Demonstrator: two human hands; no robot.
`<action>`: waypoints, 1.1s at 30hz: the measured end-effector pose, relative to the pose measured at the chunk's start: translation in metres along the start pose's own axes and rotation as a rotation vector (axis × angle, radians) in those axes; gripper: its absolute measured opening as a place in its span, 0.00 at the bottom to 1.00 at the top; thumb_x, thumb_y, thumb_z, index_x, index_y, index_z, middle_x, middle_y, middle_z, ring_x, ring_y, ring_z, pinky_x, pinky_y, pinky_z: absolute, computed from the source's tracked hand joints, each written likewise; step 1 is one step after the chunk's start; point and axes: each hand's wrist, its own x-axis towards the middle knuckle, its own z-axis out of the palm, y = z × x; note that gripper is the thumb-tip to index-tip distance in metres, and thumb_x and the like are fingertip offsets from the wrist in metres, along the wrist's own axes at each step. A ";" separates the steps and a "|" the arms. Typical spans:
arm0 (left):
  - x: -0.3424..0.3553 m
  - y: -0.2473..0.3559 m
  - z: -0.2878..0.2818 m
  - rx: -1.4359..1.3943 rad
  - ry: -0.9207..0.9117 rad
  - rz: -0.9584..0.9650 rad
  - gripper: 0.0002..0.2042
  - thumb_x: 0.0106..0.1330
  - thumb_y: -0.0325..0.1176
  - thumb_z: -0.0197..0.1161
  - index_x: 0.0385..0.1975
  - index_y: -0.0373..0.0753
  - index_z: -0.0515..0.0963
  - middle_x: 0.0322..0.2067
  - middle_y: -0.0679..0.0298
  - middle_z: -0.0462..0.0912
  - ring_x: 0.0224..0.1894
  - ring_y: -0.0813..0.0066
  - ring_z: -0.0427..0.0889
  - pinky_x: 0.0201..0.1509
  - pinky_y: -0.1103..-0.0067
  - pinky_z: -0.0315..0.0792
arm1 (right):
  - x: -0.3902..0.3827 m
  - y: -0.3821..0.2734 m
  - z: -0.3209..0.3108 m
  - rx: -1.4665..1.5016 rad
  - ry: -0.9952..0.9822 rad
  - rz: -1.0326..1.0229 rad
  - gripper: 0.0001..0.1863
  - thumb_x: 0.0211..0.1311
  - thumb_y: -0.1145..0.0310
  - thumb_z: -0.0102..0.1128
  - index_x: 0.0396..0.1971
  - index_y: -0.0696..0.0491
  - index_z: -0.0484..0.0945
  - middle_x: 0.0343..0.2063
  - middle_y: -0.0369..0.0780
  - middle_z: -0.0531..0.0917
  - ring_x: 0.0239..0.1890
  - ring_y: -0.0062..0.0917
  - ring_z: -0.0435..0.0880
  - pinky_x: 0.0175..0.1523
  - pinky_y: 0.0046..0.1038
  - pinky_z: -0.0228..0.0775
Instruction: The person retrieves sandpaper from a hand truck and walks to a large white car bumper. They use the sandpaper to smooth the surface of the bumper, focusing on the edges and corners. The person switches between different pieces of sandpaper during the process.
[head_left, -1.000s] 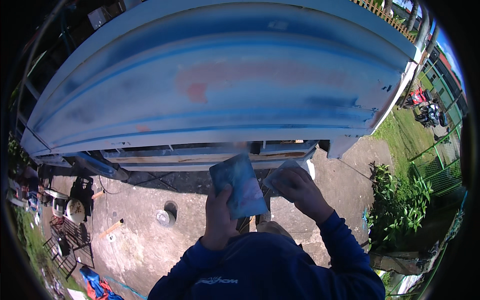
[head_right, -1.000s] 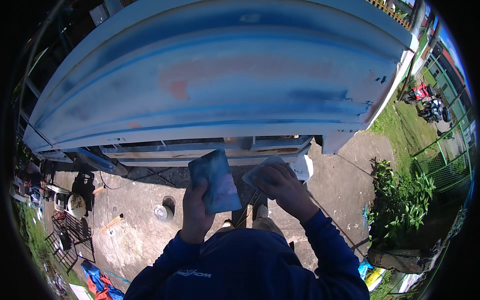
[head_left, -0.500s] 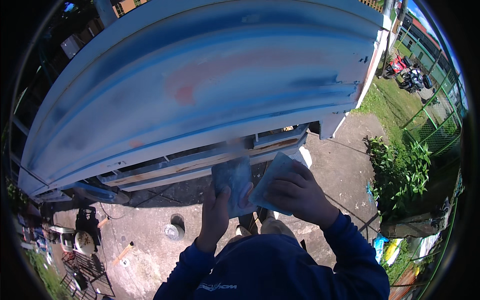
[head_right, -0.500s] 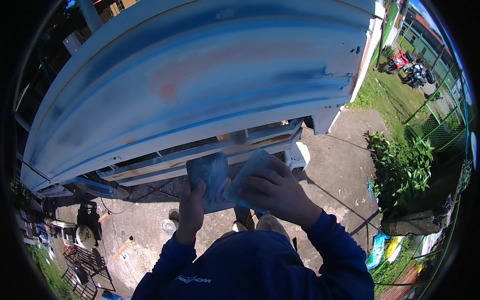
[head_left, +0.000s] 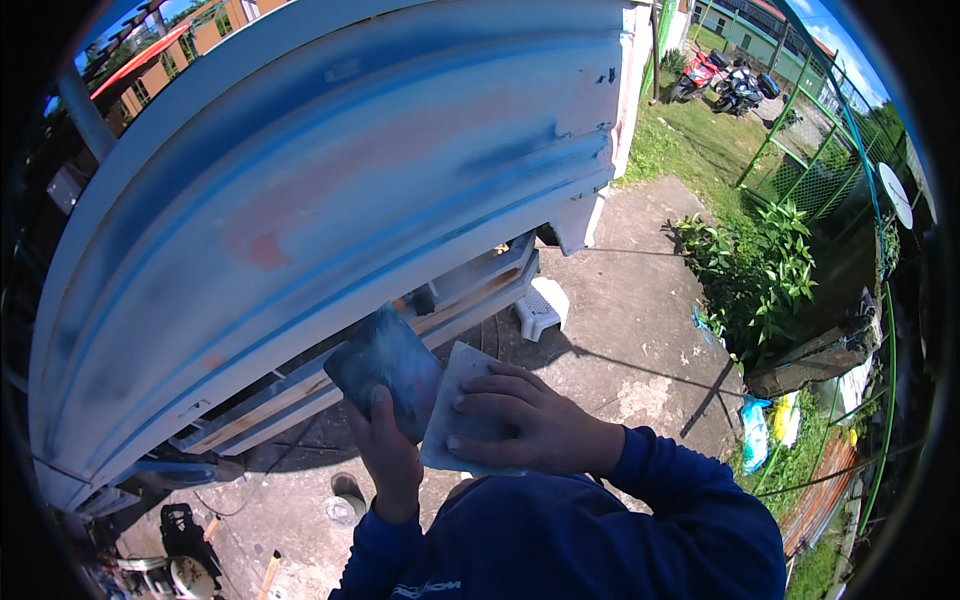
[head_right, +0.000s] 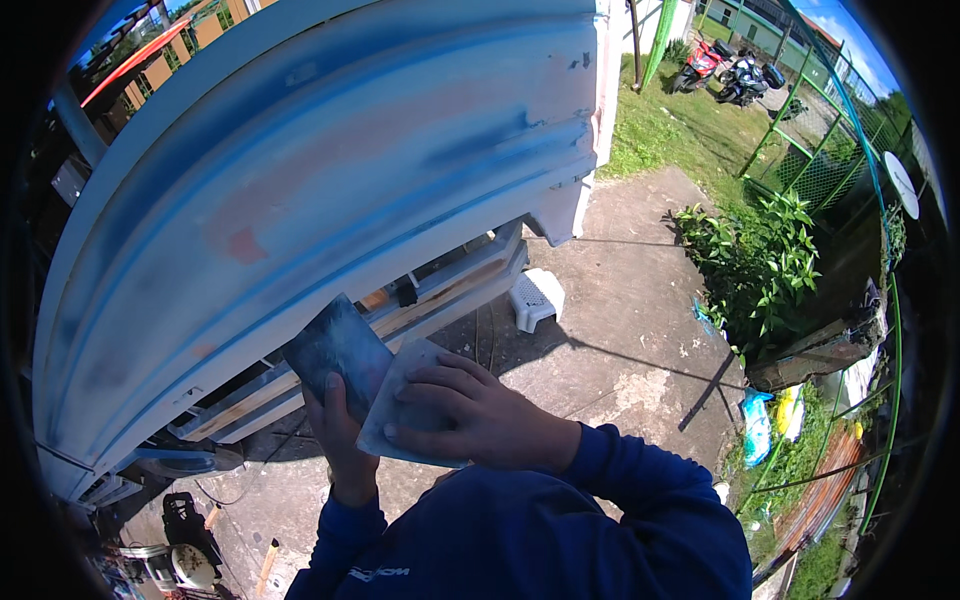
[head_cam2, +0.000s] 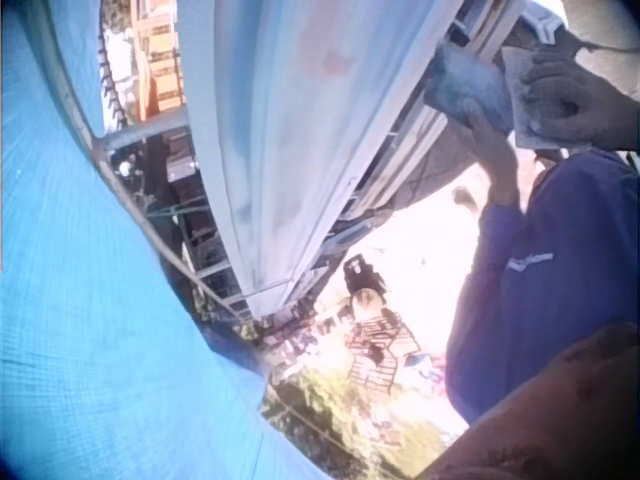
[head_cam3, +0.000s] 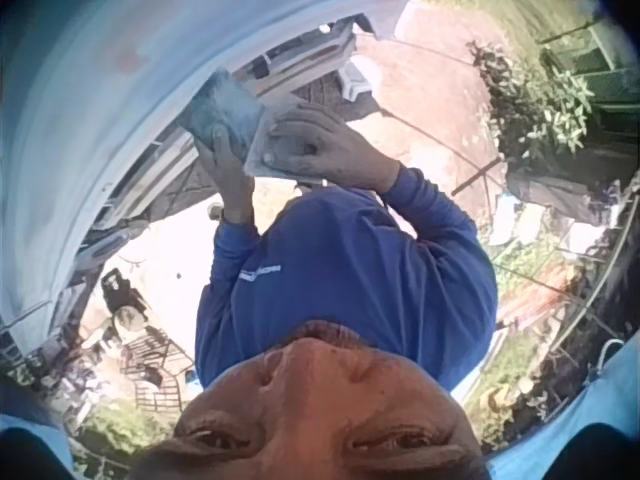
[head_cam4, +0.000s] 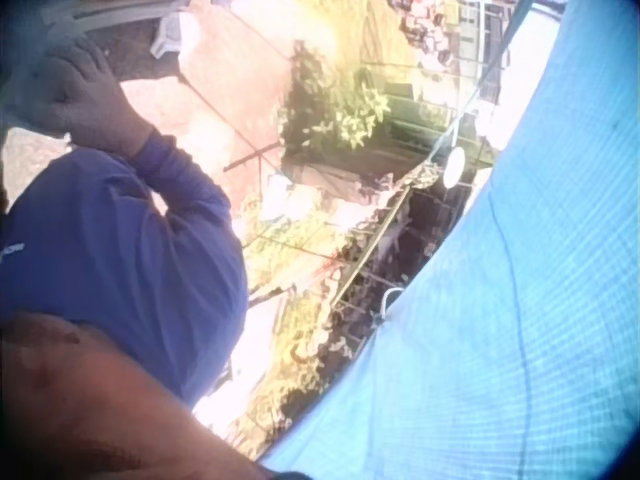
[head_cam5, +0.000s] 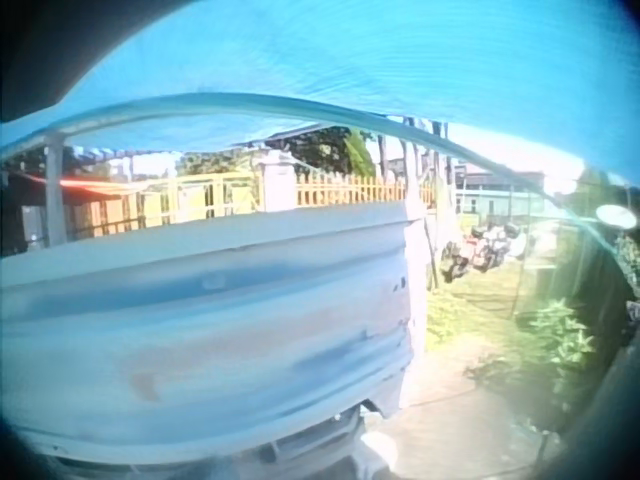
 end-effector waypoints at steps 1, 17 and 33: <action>-0.004 0.003 0.005 -0.102 0.004 -0.119 0.20 0.76 0.32 0.51 0.64 0.32 0.65 0.52 0.57 0.77 0.51 0.69 0.79 0.56 0.72 0.74 | 0.001 -0.001 0.004 0.022 0.002 0.000 0.26 0.63 0.65 0.59 0.63 0.34 0.76 0.58 0.43 0.73 0.67 0.40 0.70 0.71 0.52 0.63; -0.017 -0.011 -0.010 -0.179 -0.019 -0.226 0.22 0.75 0.30 0.51 0.68 0.35 0.62 0.58 0.56 0.75 0.61 0.66 0.77 0.64 0.69 0.74 | -0.029 0.036 0.009 -0.222 -0.022 0.051 0.23 0.54 0.63 0.66 0.53 0.32 0.82 0.55 0.30 0.76 0.62 0.26 0.73 0.73 0.49 0.59; -0.018 -0.011 0.014 0.126 0.030 0.093 0.18 0.77 0.32 0.48 0.62 0.30 0.67 0.51 0.56 0.77 0.51 0.71 0.78 0.54 0.74 0.73 | -0.054 0.008 0.018 -0.079 -0.156 0.069 0.20 0.56 0.65 0.63 0.52 0.38 0.81 0.54 0.36 0.78 0.61 0.32 0.75 0.71 0.50 0.62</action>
